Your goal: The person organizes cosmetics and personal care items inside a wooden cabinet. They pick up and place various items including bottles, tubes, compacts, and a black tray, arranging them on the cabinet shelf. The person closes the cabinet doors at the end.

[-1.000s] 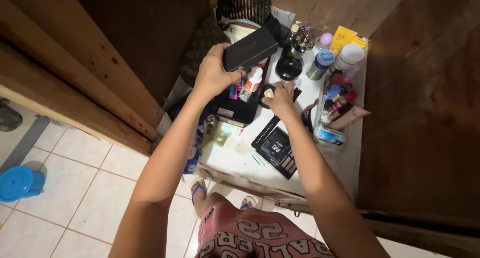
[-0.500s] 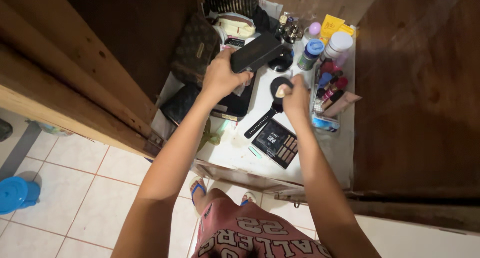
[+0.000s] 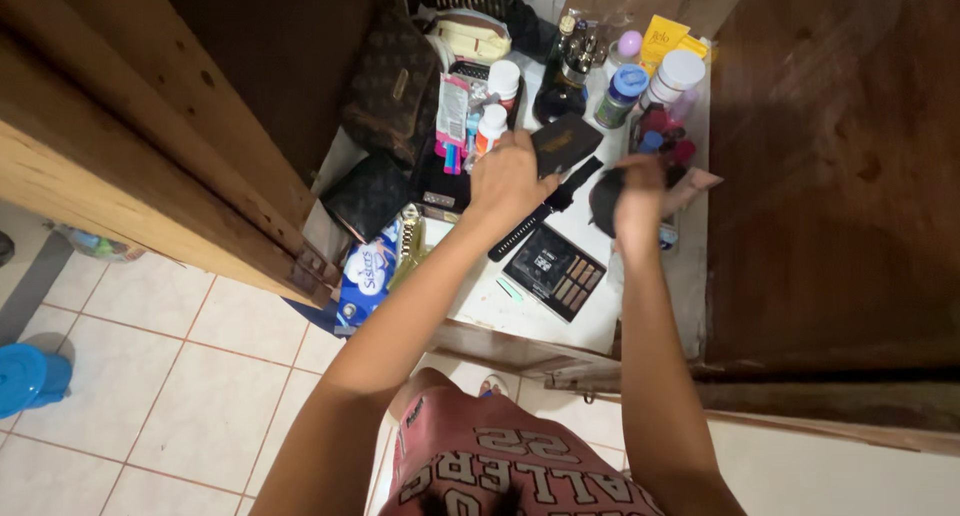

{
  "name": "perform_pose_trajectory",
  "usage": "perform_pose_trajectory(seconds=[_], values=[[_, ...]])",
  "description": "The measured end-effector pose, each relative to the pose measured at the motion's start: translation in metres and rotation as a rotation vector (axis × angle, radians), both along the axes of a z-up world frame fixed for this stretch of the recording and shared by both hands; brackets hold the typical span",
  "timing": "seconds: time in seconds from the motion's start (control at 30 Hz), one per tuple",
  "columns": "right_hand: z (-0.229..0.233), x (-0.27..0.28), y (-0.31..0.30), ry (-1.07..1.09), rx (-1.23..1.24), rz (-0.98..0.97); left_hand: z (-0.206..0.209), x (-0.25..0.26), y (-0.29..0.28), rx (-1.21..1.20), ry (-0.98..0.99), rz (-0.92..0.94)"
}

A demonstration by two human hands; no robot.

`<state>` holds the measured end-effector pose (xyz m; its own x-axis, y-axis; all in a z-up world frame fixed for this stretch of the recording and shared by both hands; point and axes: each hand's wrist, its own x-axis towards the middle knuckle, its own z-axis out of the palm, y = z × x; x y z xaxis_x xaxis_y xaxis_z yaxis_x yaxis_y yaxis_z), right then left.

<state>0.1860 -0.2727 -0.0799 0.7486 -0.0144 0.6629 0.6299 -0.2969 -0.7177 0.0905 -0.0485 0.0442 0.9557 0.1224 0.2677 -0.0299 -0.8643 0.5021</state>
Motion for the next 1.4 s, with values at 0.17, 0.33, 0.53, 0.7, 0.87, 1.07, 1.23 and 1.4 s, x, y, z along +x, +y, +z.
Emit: perform_pose_trajectory(seconds=[0.17,0.33,0.53,0.7,0.87,1.07,1.23,1.4], values=[[0.007,-0.025,0.021,0.449,-0.604,0.179,-0.007,0.025,-0.002,0.001,0.020,0.028],[0.043,-0.043,0.058,0.719,-0.769,0.075,-0.014,0.045,-0.005,0.014,0.003,0.004],[0.036,-0.032,0.067,0.827,-0.845,0.117,-0.020,0.057,-0.013,0.051,0.114,0.005],[0.031,-0.023,0.070,0.866,-0.875,0.103,-0.026,0.066,-0.019,0.041,0.163,0.018],[0.059,-0.041,0.072,0.853,-0.619,0.022,-0.024,0.077,-0.029,0.042,0.192,0.002],[0.049,-0.037,0.061,0.855,-0.746,-0.033,-0.026,0.093,-0.038,-0.001,0.274,-0.005],[0.028,-0.026,0.059,0.706,-0.836,0.007,-0.032,0.103,-0.060,0.029,0.350,0.010],[0.063,-0.052,0.057,0.712,-0.794,-0.006,-0.024,0.115,-0.063,0.049,0.482,-0.066]])
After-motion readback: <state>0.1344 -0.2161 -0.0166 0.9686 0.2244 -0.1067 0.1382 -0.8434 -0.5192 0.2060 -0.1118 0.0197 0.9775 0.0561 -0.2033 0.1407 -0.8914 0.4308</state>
